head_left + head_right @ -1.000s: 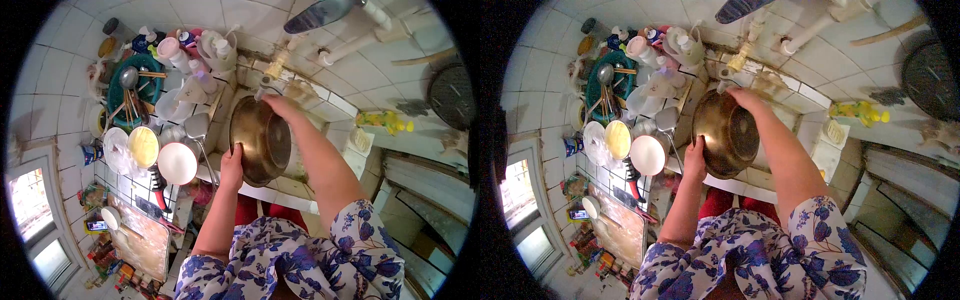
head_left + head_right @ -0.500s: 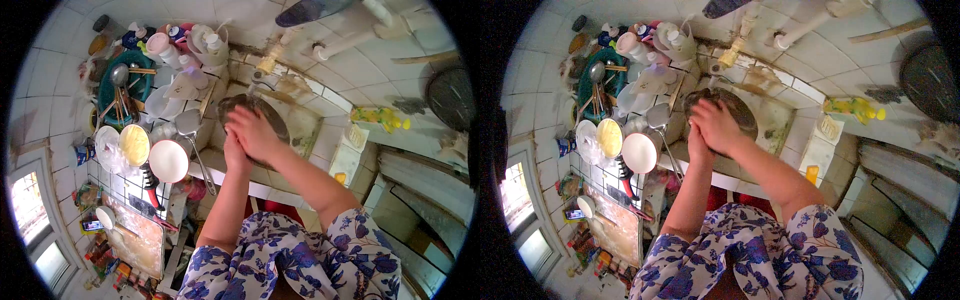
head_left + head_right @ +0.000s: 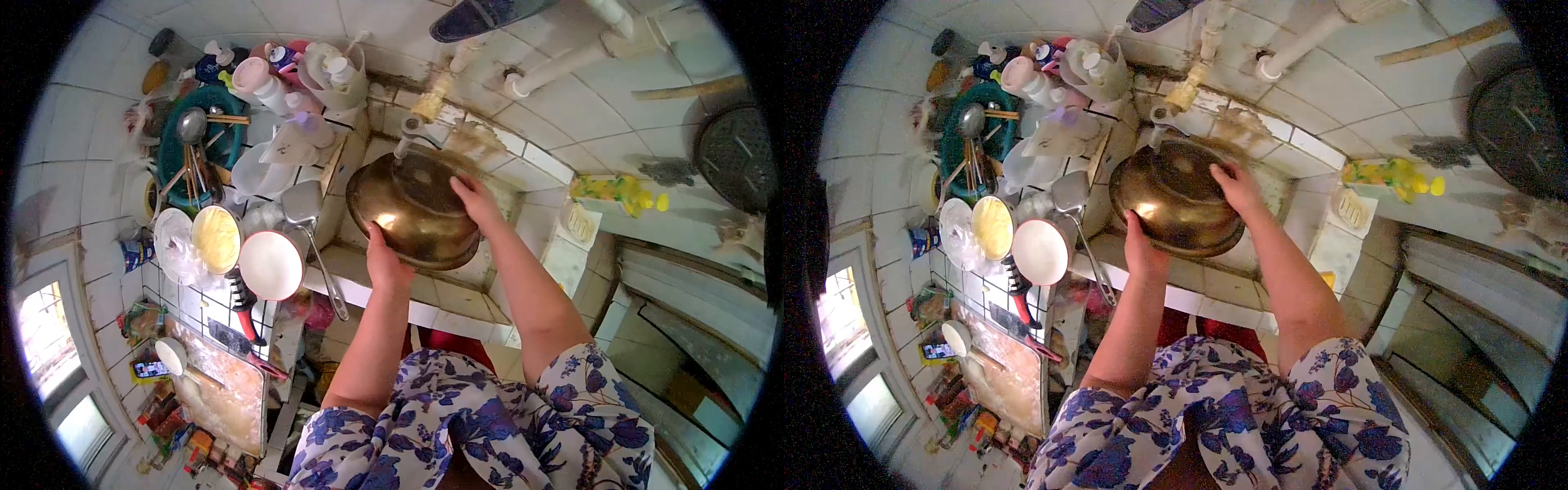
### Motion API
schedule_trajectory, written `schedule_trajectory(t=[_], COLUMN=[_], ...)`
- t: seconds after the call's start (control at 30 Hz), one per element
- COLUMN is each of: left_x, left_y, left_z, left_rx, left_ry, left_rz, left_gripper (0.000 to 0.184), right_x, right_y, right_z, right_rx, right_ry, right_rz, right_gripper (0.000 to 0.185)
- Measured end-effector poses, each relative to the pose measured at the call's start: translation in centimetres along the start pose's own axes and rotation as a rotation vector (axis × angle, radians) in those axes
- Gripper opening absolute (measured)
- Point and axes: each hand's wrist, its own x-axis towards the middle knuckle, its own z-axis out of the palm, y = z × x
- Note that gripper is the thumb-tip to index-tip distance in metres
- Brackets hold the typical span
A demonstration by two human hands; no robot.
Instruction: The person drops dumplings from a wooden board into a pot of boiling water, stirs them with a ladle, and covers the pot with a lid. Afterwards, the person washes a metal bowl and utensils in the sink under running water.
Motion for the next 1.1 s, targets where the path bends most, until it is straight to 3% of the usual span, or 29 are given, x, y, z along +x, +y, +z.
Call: schedule_trajectory(t=[0.07,0.2,0.3,0.4,0.43,0.53,0.57,0.63,0.7,0.77,0.8,0.83,0.9,1.0,1.03,1.1], left_x=[-0.2,-0.7,-2.0,-0.2,-0.2,-0.3,-0.3,-0.2,-0.6,4.4,4.9,8.0,6.2,7.6,6.1,3.0], left_y=[-0.3,-3.6,-4.4,-8.3,-9.5,-9.5,-8.6,-7.0,-4.3,-3.5,-1.4,-0.4,4.5,2.8,2.0,-0.1], left_z=[0.2,1.3,2.7,1.5,1.3,0.4,0.2,-0.6,-0.6,-7.1,-7.0,-9.3,-5.5,-6.6,-6.8,-4.8], left_rx=[0.070,0.474,0.997,1.068,0.921,1.361,1.497,1.797,2.088,2.280,2.630,2.769,2.785,2.754,2.663,2.616], left_ry=[-0.025,-0.135,-0.272,-0.484,-0.524,-0.515,-0.588,-0.673,-0.795,-1.037,-0.970,-0.808,-0.626,-0.647,-0.765,-0.907], left_rz=[0.075,0.205,0.270,0.519,0.444,0.496,0.329,0.203,0.101,0.718,0.679,0.923,1.118,1.354,1.225,0.593], left_gripper=[0.047,0.026,0.021,0.025,0.029,0.034,0.048,0.050,0.058,0.065,0.067,0.062,0.058,0.053,0.048,0.043], right_x=[-4.2,-8.0,-13.3,-13.2,-12.5,-8.2,-7.7,-7.4,-6.3,-6.0,-6.4,-6.4,-6.0,-6.1,-6.5,-8.8], right_y=[-5.6,-1.2,-3.3,-2.2,-2.0,1.7,2.1,1.6,4.4,5.1,4.0,3.5,3.8,5.9,7.2,7.1], right_z=[1.6,1.8,0.5,0.0,-0.3,0.7,0.7,0.9,1.1,-0.6,-2.6,-3.9,-5.2,-4.1,-2.6,1.6], right_rx=[-0.320,-0.004,0.127,0.379,0.410,0.438,0.462,0.511,0.441,0.343,0.282,0.221,0.325,0.501,0.564,0.734], right_ry=[-0.068,-0.154,-0.141,-0.053,-0.078,0.093,0.082,0.059,0.107,0.115,0.099,0.083,0.176,0.174,0.147,0.142], right_rz=[-0.127,-0.173,0.066,0.124,0.095,0.182,0.252,0.391,0.366,0.306,0.260,0.214,0.222,0.327,0.378,0.451], right_gripper=[0.064,0.070,0.080,0.088,0.087,0.079,0.075,0.068,0.059,0.055,0.055,0.055,0.055,0.051,0.049,0.040])
